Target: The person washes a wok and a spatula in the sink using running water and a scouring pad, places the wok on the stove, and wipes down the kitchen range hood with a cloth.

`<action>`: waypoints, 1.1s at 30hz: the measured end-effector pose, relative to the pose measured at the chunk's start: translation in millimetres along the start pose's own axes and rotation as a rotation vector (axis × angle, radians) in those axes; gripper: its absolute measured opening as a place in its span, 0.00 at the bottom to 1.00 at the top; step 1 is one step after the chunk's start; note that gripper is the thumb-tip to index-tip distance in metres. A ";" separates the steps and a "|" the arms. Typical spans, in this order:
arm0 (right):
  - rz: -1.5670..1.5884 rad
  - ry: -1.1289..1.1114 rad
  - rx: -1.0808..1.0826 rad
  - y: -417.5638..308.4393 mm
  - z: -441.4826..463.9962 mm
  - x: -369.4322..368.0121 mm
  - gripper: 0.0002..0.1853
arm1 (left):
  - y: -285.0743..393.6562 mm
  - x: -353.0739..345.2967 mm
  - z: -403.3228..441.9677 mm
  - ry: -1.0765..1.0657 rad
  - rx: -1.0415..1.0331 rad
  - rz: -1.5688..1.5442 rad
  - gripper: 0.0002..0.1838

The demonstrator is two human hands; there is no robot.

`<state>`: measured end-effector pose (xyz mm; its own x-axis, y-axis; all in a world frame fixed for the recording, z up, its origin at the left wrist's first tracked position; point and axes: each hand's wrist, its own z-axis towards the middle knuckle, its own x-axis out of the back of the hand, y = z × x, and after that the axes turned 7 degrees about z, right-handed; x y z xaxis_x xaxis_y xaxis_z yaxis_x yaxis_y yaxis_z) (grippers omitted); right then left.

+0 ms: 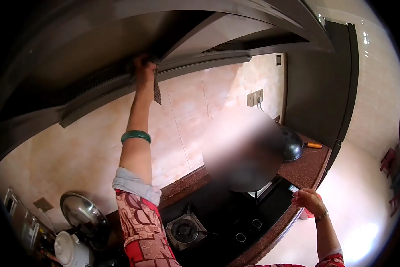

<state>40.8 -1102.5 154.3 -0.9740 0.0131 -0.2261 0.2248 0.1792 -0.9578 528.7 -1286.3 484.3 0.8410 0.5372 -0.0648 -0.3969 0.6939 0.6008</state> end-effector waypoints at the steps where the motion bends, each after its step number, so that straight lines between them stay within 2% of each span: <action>1: 0.064 -0.033 0.011 7.3 1.4 5.1 0.14 | 5.7 4.4 0.6 -0.036 0.139 -0.184 0.22; 2: 0.062 -0.039 0.016 6.6 0.0 3.5 0.14 | 16.2 3.5 -4.9 -0.029 0.135 -0.182 0.22; 4: 0.073 -0.063 0.016 4.0 -1.4 -3.5 0.14 | 41.2 -9.6 -29.8 -0.034 -0.019 -0.340 0.20; 5: 0.076 -0.071 0.026 4.2 0.5 -6.3 0.14 | 50.1 -10.8 -41.3 -0.108 -0.085 -0.474 0.19; 6: 0.080 -0.076 0.028 5.4 3.5 -10.2 0.14 | 62.1 -13.7 -51.7 -0.109 -0.090 -0.469 0.19; 8: 0.033 -0.075 0.010 6.9 8.0 -16.7 0.14 | 77.9 -20.7 -65.3 -0.064 -0.312 -0.378 0.20; 9: 0.039 -0.080 -0.021 9.2 10.6 -20.2 0.14 | 67.1 -17.6 -56.4 -0.053 -0.405 -0.144 0.21; 10: 0.042 -0.077 -0.020 11.8 13.7 -22.1 0.14 | 61.1 -16.2 -51.3 -0.056 -0.406 -0.146 0.21; 12: 0.084 -0.117 -0.055 21.7 17.6 -25.8 0.13 | 53.6 -16.2 -43.7 0.018 -0.432 0.165 0.20; 16: 0.066 -0.126 -0.074 32.2 15.0 -25.9 0.13 | 37.2 -14.7 -35.6 0.076 -0.410 0.269 0.19; 18: 0.066 -0.107 -0.064 29.5 5.6 -21.4 0.13 | 17.4 -14.1 -19.5 0.182 -0.156 0.541 0.19; 19: 0.069 -0.082 -0.062 28.8 0.8 -17.9 0.13 | 13.0 -15.6 -10.7 0.184 -0.165 0.534 0.19; 21: 0.085 -0.062 -0.034 32.8 -11.0 -6.0 0.13 | 14.9 -18.8 -10.7 0.082 -0.085 0.018 0.18; 22: 0.099 -0.053 -0.005 34.0 -16.0 -1.8 0.14 | 15.0 -20.6 -12.3 0.079 -0.084 0.015 0.18; 24: 0.097 -0.016 -0.015 34.3 -26.1 5.5 0.12 | 38.5 -19.9 -25.9 0.006 0.082 -0.340 0.20; 25: 0.172 -0.007 -0.022 39.6 -28.6 13.4 0.11 | 48.6 -17.9 -32.8 -0.025 0.059 -0.395 0.24; 26: 0.247 0.001 -0.029 42.2 -29.9 16.8 0.11 | 59.6 -17.3 -42.3 -0.021 0.059 -0.394 0.24; 28: 0.223 0.033 -0.011 34.5 -36.0 10.2 0.10 | 83.3 -21.0 -62.9 -0.092 -0.153 -0.491 0.27; 30: 0.338 -0.003 -0.022 46.8 -28.4 22.5 0.10 | 108.6 -24.4 -86.4 -0.155 -0.378 -0.415 0.28; 31: 0.341 0.002 -0.022 52.0 -23.9 20.0 0.10 | 116.1 -24.6 -92.5 -0.139 -0.462 -0.271 0.29; 33: 0.365 0.053 0.008 59.2 -17.4 14.6 0.10 | 94.3 -27.2 -78.2 -0.069 -0.521 -0.163 0.28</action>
<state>39.3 -1074.6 97.4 -0.8297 0.1262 -0.5438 0.5578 0.1460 -0.8171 439.6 -1198.0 480.4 0.9220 0.3823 -0.0611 -0.3742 0.9205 0.1122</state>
